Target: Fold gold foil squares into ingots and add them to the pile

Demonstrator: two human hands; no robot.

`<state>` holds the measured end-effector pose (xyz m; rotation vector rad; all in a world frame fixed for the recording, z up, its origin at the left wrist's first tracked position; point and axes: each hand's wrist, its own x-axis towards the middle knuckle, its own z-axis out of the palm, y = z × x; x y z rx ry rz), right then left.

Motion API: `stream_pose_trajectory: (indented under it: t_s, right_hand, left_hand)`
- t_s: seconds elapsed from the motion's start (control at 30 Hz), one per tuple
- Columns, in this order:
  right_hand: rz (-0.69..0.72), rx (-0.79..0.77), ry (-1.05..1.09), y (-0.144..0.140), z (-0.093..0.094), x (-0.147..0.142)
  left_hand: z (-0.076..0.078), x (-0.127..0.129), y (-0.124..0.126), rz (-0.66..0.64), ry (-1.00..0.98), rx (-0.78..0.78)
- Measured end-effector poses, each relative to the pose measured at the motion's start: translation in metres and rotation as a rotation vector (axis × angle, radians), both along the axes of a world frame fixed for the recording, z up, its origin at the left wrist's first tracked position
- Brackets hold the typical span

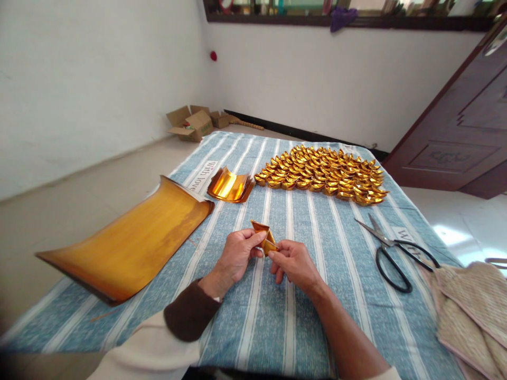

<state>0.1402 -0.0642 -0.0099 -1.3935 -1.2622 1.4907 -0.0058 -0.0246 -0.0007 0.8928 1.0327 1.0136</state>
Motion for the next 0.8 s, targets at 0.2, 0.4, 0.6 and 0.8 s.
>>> stream_pose_trajectory:
  t_s: [0.2,0.4,0.6,0.8]
  right_hand:
    - [-0.004,0.018,-0.003,0.0002,-0.0019,-0.0011]
    - [-0.011,0.031,-0.008,-0.0002,-0.0035,-0.0010]
    - [-0.024,0.043,-0.003,0.0001,-0.0066,-0.0006]
    - [-0.026,0.050,-0.018,-0.0001,-0.0048,-0.0010]
  left_hand:
    - [0.0005,0.0012,-0.0015,0.016,0.011,0.016]
    - [0.0003,0.0013,-0.0011,0.007,-0.011,-0.020]
    - [0.0009,0.0008,-0.0009,0.002,-0.025,-0.048]
    - [-0.0008,0.0009,-0.0009,0.002,-0.037,-0.053]
